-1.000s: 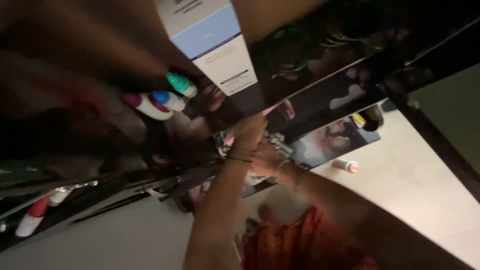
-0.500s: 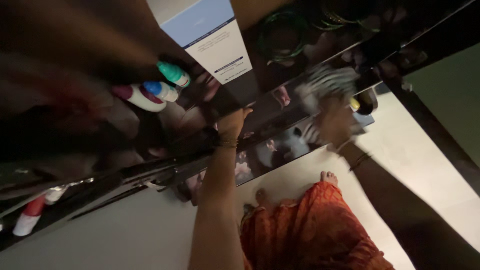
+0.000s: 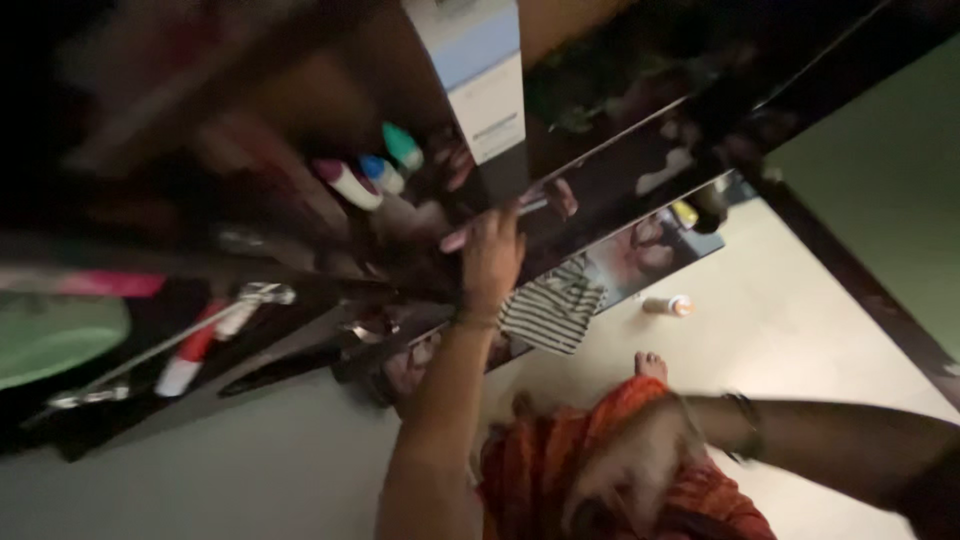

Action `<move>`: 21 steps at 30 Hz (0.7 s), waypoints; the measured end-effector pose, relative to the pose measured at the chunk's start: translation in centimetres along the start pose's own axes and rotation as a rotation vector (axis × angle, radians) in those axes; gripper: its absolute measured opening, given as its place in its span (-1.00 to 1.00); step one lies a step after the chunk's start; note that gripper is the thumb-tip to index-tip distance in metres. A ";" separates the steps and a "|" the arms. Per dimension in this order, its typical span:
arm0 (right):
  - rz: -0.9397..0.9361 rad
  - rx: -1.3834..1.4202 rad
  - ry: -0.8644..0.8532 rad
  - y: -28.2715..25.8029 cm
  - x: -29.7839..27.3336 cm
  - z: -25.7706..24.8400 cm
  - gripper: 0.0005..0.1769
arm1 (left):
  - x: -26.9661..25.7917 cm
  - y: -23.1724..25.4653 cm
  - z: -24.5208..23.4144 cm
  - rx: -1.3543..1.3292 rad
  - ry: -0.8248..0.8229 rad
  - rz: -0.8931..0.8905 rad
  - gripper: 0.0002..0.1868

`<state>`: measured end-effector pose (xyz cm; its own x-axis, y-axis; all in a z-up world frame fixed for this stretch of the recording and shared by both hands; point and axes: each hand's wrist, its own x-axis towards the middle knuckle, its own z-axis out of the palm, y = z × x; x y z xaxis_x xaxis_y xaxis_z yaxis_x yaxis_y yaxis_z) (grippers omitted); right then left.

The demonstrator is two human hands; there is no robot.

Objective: The person sits on the floor and organizes a drawer by moving jewelry, hair clips, and papers. They then wipe the surface of the drawer with a striped cloth and place hairbrushes and a bottle inside. Finally, they open a cabinet door to reveal shelves with toiletries and place a small container on a shelf.

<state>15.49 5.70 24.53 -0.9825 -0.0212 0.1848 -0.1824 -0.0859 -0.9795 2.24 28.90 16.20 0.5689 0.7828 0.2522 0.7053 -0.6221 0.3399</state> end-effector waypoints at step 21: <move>0.444 -1.674 1.885 -52.5 -5.7 1.6 -0.62 | 0.5 26.4 -41.3 -0.757 0.162 0.426 -0.58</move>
<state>30.68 8.72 75.01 0.1708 0.6792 0.7138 0.9283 0.1318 -0.3476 3.71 13.49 62.71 0.6121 0.5148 0.6003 -0.0550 -0.7295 0.6818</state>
